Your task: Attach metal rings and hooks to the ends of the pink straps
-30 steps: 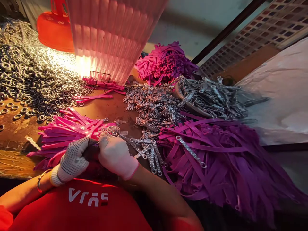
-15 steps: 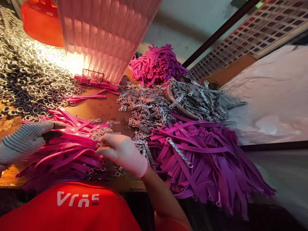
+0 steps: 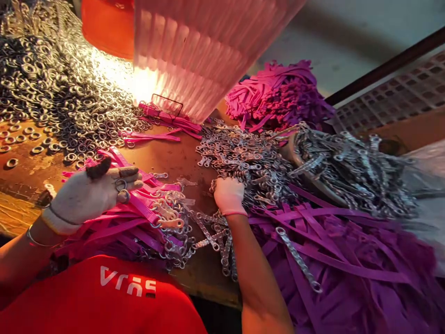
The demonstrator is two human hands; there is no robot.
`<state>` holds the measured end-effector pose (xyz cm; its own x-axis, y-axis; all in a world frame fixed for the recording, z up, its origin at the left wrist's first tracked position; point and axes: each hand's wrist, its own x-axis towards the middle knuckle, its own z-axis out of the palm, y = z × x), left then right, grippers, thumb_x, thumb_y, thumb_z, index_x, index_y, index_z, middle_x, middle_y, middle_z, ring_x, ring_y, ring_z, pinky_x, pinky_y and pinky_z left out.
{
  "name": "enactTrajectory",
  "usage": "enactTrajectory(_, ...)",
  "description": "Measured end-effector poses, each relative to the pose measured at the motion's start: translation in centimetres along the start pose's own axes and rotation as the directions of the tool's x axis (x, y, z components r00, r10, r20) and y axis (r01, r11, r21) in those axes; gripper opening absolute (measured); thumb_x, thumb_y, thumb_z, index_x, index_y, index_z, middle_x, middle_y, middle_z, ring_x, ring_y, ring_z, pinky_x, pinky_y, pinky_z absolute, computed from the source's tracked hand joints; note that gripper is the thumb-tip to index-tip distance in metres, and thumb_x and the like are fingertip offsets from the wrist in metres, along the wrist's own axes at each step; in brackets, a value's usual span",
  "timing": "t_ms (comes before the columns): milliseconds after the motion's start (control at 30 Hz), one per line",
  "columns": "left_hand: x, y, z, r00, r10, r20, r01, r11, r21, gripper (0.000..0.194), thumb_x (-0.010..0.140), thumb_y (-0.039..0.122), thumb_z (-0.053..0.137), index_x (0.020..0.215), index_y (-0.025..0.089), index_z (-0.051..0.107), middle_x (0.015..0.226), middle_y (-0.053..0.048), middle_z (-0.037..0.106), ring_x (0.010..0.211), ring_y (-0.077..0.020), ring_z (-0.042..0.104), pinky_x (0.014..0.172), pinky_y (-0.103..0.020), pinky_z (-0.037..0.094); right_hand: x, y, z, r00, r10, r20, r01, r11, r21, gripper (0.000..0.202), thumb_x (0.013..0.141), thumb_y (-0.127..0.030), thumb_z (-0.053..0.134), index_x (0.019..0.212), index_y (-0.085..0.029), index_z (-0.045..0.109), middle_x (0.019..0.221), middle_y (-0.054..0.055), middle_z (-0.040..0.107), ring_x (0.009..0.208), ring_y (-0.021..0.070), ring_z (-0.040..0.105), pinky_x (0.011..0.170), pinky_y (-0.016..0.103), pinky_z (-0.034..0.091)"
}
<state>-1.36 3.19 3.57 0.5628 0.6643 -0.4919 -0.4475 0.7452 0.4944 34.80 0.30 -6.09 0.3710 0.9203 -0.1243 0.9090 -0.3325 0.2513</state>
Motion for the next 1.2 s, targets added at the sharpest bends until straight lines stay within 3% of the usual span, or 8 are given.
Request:
enactTrajectory(133, -0.3, -1.2, -1.1, 0.998, 0.059, 0.001, -0.059, 0.99, 0.127, 0.028, 0.08, 0.002, 0.06, 0.106, 0.007, 0.069, 0.112, -0.019, 0.071, 0.095, -0.0233, 0.073, 0.054, -0.019, 0.049, -1.4, 0.1, -0.2, 0.995, 0.003, -0.101, 0.008, 0.994, 0.106, 0.027, 0.091, -0.016, 0.048, 0.097, -0.008, 0.073, 0.102, 0.026, 0.068, 0.104, 0.0351, 0.061, 0.082, 0.043, 0.045)
enactTrajectory(233, -0.8, -2.2, -1.3, 0.992, 0.126, 0.002, -0.12, 0.941, 0.317, 0.029, 0.085, 0.01, 0.064, 0.113, 0.011, 0.063, 0.097, -0.013, 0.074, 0.067, -0.0146, 0.071, 0.046, -0.017, 0.043, -3.7, -0.8, -1.8, 0.974, -0.02, -0.226, 0.086, 0.954, 0.286, 0.029, 0.098, -0.024, 0.043, 0.11, -0.013, 0.067, 0.104, 0.018, 0.069, 0.099, 0.0277, 0.064, 0.08, 0.037, 0.049)
enactTrajectory(333, -1.1, -3.3, -0.8, 0.96, 0.275, 0.056, -0.261, 0.801, 0.539, 0.027, 0.089, 0.021, 0.066, 0.114, 0.016, 0.057, 0.084, -0.005, 0.073, 0.054, -0.011, 0.065, 0.049, -0.019, 0.046, -7.4, -3.1, -4.8, 0.909, -0.073, -0.41, 0.351, 0.663, 0.661, 0.025, 0.101, -0.033, 0.046, 0.117, -0.02, 0.06, 0.092, 0.005, 0.07, 0.075, 0.0182, 0.066, 0.072, 0.03, 0.052)
enactTrajectory(467, -1.0, -4.7, -0.2, 0.914, 0.379, 0.145, -0.376, 0.654, 0.656, 0.022, 0.082, 0.027, 0.075, 0.096, 0.015, 0.062, 0.072, 0.0, 0.069, 0.058, -0.0113, 0.064, 0.058, -0.022, 0.052, -12.2, -7.5, -9.0, 0.81, -0.222, -0.542, 0.577, 0.46, 0.675, 0.022, 0.1, -0.026, 0.052, 0.121, -0.025, 0.059, 0.106, 0.004, 0.07, 0.092, 0.0179, 0.067, 0.083, 0.031, 0.053)
enactTrajectory(700, -1.9, -5.2, -0.7, 0.906, 0.324, 0.273, -0.422, 0.631, 0.651, 0.037, 0.086, 0.017, 0.062, 0.122, 0.017, 0.069, 0.106, -0.009, 0.075, 0.096, -0.0198, 0.07, 0.086, -0.033, 0.058, -14.7, -10.8, -10.0, 0.77, -0.37, -0.52, 0.635, 0.528, 0.564, 0.034, 0.095, -0.015, 0.047, 0.128, -0.022, 0.053, 0.115, 0.01, 0.064, 0.102, 0.0244, 0.062, 0.084, 0.038, 0.053)
enactTrajectory(867, -3.0, -5.0, -0.1, 0.895, 0.324, 0.307, -0.445, 0.692, 0.568, 0.061, 0.079, 0.008, 0.062, 0.138, 0.019, 0.053, 0.092, -0.004, 0.07, 0.078, -0.0162, 0.068, 0.076, -0.031, 0.058, -15.3, -10.9, -10.3, 0.755, -0.403, -0.516, 0.651, 0.548, 0.525, 0.035, 0.095, -0.015, 0.047, 0.13, -0.021, 0.052, 0.115, 0.012, 0.064, 0.1, 0.0256, 0.062, 0.082, 0.038, 0.052)
enactTrajectory(1067, -2.4, -4.9, 1.3, 0.908, 0.36, 0.215, -0.419, 0.799, 0.431, 0.044, 0.081, 0.017, 0.07, 0.123, 0.019, 0.059, 0.076, 0.004, 0.056, 0.053, -0.0057, 0.049, 0.049, -0.018, 0.041, -14.9, -11.7, -10.6, 0.711, -0.387, -0.587, 0.693, 0.527, 0.492, 0.019, 0.096, -0.019, 0.047, 0.107, -0.021, 0.063, 0.094, 0.007, 0.071, 0.084, 0.0205, 0.064, 0.073, 0.031, 0.047)
enactTrajectory(1200, -1.7, -4.9, 1.8, 0.953, 0.244, 0.177, -0.287, 0.914, 0.287, 0.042, 0.074, 0.018, 0.072, 0.114, 0.018, 0.061, 0.069, 0.004, 0.057, 0.046, -0.0041, 0.04, 0.044, -0.017, 0.031, -14.7, -12.3, -10.4, 0.691, -0.303, -0.656, 0.65, 0.659, 0.38, 0.019, 0.092, -0.023, 0.047, 0.088, -0.019, 0.066, 0.074, 0.006, 0.068, 0.066, 0.0192, 0.06, 0.062, 0.03, 0.039)
